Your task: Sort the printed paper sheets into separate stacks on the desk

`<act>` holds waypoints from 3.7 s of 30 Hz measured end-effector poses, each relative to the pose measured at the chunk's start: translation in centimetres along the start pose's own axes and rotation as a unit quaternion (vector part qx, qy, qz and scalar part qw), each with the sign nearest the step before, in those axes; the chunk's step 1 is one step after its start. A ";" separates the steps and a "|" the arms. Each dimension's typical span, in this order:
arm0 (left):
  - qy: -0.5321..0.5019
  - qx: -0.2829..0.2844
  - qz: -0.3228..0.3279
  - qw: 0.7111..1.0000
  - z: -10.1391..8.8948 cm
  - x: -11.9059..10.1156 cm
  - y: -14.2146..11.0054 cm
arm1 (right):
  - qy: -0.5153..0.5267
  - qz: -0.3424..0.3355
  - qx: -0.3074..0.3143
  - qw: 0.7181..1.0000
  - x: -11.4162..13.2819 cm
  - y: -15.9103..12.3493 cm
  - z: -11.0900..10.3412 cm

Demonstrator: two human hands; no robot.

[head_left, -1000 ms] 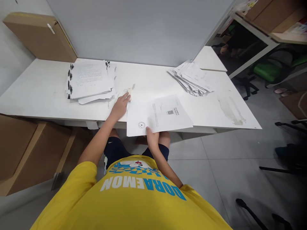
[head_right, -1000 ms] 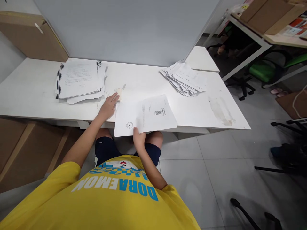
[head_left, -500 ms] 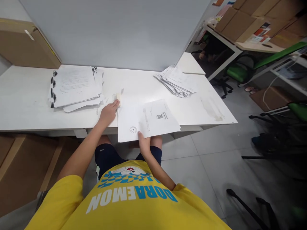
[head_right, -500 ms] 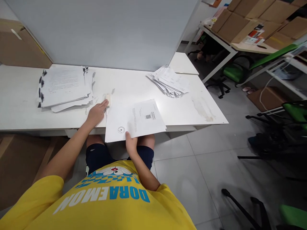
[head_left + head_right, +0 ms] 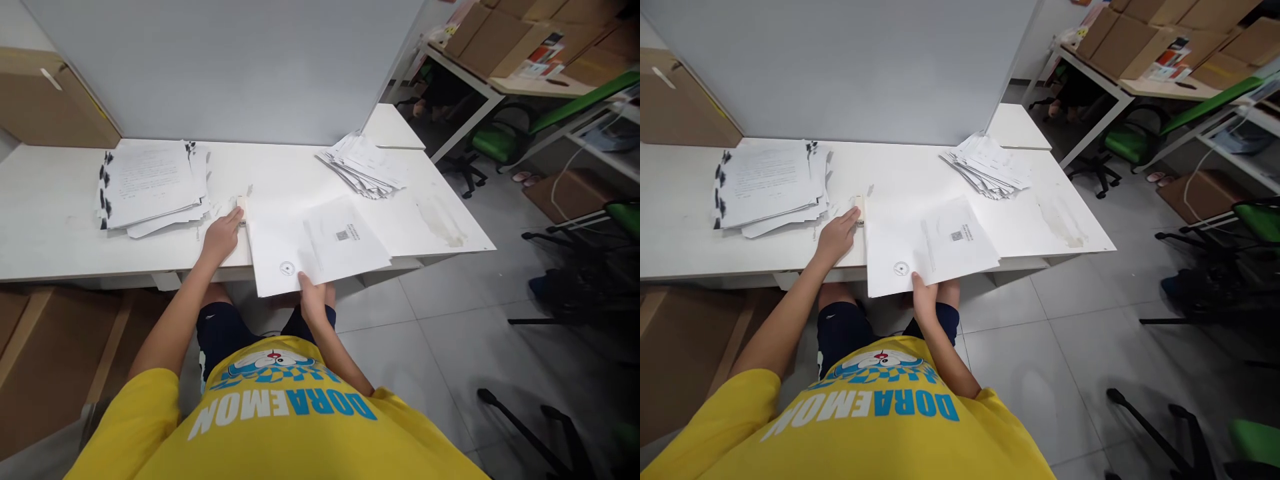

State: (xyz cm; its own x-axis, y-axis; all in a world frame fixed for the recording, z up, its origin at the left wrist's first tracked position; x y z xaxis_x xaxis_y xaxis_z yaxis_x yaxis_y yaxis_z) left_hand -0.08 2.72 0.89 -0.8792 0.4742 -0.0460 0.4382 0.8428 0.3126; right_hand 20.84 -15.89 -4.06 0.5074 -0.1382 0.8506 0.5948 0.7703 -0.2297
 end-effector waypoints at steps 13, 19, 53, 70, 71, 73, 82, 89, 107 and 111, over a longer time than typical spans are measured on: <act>-0.003 -0.041 0.005 0.999 -0.5 0.1 -0.2 | 0.084 -0.143 -0.106 0.980 13.9 31.7 3.6; -0.018 -0.045 -0.003 0.999 -0.6 0.1 -0.6 | 0.027 -0.019 -0.072 0.997 13.7 38.6 7.7; 0.091 -0.017 -0.163 0.982 -4.3 12.7 -3.8 | -0.486 -0.358 0.004 0.797 9.6 20.0 -5.2; 0.157 -0.066 -0.063 0.983 -6.7 1.4 -12.7 | -0.078 0.116 0.310 0.940 -1.8 -2.6 5.9; 0.160 -0.070 -0.047 0.984 -6.8 0.6 -13.9 | -0.041 0.181 0.326 0.927 -1.9 -2.8 7.0; 0.162 -0.070 0.002 0.984 -7.1 -0.7 -16.1 | 0.005 0.279 0.352 0.893 -1.8 -2.6 9.3; 0.048 -0.005 0.030 0.998 -7.6 -1.0 -21.2 | -0.103 0.232 0.300 0.920 -3.9 -1.0 13.3; -0.267 0.051 -0.427 0.862 -6.5 5.6 -21.0 | -0.061 0.188 0.309 0.930 -4.4 -1.7 9.3; -0.557 0.020 -0.158 0.815 -3.8 -0.3 -10.9 | -0.055 -0.096 0.244 0.963 3.4 3.5 3.5; -0.517 -0.042 -0.071 0.852 -4.4 -1.1 -5.5 | -0.049 -0.185 0.229 0.954 7.1 7.1 4.6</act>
State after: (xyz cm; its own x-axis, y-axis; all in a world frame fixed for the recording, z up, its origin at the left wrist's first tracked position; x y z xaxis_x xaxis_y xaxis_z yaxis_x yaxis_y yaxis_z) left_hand -2.36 -3.57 3.36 -0.2678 0.3766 -0.8869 0.2885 0.9096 0.2991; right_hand 25.85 -8.54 2.49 0.2419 -0.4122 0.8784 0.3760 0.8744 0.3067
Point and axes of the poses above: each hand's wrist, its own y-axis towards the middle knuckle, its own z-axis out of the palm, x = y × z, the point moved 3 cm from there along y, towards the middle knuckle, and after that the axes turned 13 degrees about y, right-handed, at the moved point
